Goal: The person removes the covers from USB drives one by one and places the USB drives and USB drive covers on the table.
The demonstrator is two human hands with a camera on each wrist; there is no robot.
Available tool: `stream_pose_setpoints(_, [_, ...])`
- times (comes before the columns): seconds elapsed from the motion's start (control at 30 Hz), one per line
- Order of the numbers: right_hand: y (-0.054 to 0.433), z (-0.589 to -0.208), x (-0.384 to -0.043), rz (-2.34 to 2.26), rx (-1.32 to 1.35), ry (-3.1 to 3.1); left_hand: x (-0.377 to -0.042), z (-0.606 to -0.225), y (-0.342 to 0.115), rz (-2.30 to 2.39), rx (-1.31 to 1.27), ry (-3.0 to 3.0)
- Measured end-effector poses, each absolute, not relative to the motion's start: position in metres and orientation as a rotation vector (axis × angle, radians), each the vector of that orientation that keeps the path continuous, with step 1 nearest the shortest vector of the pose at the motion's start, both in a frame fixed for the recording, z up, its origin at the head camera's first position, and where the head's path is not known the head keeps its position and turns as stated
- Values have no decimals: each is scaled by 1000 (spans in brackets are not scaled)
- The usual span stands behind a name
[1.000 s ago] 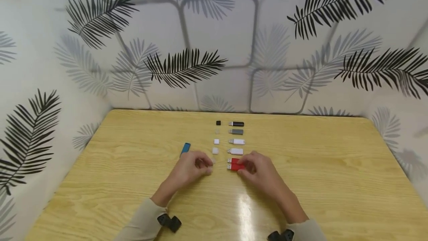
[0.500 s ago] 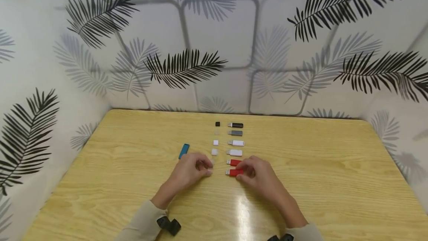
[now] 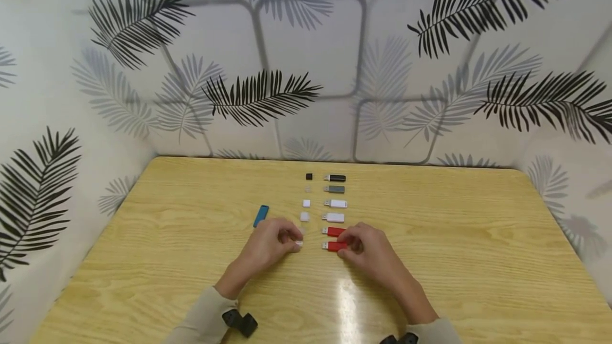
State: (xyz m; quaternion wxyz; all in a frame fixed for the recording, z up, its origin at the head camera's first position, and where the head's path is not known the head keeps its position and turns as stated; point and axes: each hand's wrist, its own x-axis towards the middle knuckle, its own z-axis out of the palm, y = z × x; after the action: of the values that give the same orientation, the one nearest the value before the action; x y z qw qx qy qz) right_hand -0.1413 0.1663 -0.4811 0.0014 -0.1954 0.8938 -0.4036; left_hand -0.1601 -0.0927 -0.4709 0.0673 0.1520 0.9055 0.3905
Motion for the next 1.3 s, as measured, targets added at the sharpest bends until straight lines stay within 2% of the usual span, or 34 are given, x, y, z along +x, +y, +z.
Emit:
stream_pose_setpoints(0.6, [166, -483, -143, -1158, -498, 2828, -161, -474, -94, 1181, 496, 2741])
stream_pose_setpoints(1.3, [167, -479, -142, -1218, -515, 2800, -161, -472, -97, 1220, 505, 2692])
